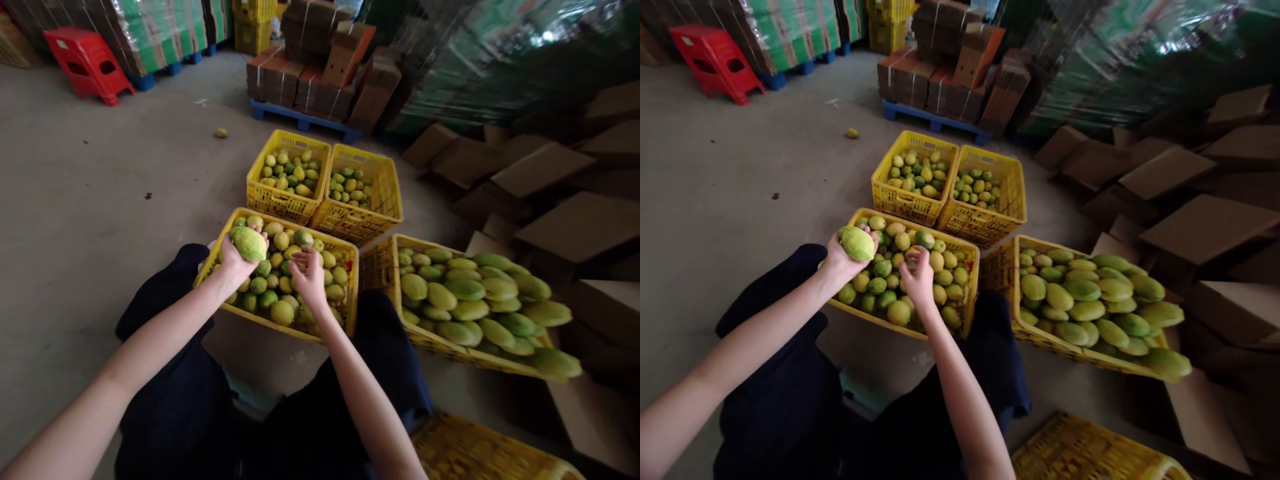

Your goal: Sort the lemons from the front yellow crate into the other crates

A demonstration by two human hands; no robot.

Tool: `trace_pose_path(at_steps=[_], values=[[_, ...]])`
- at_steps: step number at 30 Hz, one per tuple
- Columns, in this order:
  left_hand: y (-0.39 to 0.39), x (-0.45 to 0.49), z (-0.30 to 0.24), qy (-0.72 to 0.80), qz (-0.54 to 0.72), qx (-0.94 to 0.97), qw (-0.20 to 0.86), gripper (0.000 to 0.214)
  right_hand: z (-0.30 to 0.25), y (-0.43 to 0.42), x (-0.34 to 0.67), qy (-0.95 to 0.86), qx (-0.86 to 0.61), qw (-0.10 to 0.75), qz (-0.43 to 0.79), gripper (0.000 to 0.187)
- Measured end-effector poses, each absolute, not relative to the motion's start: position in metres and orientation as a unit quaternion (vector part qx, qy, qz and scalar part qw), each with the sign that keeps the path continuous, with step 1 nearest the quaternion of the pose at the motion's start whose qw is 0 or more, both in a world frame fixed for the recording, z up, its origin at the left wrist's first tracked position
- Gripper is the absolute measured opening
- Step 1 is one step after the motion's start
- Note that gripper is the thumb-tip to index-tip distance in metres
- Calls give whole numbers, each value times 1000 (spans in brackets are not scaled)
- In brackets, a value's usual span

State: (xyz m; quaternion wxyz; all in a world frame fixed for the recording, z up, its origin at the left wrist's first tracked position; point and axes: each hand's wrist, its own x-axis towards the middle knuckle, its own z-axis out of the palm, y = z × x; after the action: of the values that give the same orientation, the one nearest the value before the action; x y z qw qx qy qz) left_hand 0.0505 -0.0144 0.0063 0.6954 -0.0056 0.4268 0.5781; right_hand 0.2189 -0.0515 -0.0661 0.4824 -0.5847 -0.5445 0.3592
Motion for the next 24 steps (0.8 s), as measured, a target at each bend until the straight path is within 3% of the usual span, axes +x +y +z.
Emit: trace_pose_path(at_steps=[6, 9, 15, 19, 24], values=[[-7, 29, 11, 356, 631, -101, 682, 38, -119, -65, 193, -788, -548, 34, 279, 66], [-6, 23, 7, 368, 635, -149, 663, 41, -128, -74, 177, -804, -531, -66, 260, 80], [-11, 4, 3, 362, 611, -179, 681, 38, -132, -63, 167, -766, -571, -38, 293, 64], [-13, -6, 3, 380, 576, -201, 695, 37, -139, -58, 171, -744, -586, 23, 321, 58], [-15, -16, 2, 355, 578, -186, 711, 49, -136, -51, 168, -679, -606, 153, 386, 17]])
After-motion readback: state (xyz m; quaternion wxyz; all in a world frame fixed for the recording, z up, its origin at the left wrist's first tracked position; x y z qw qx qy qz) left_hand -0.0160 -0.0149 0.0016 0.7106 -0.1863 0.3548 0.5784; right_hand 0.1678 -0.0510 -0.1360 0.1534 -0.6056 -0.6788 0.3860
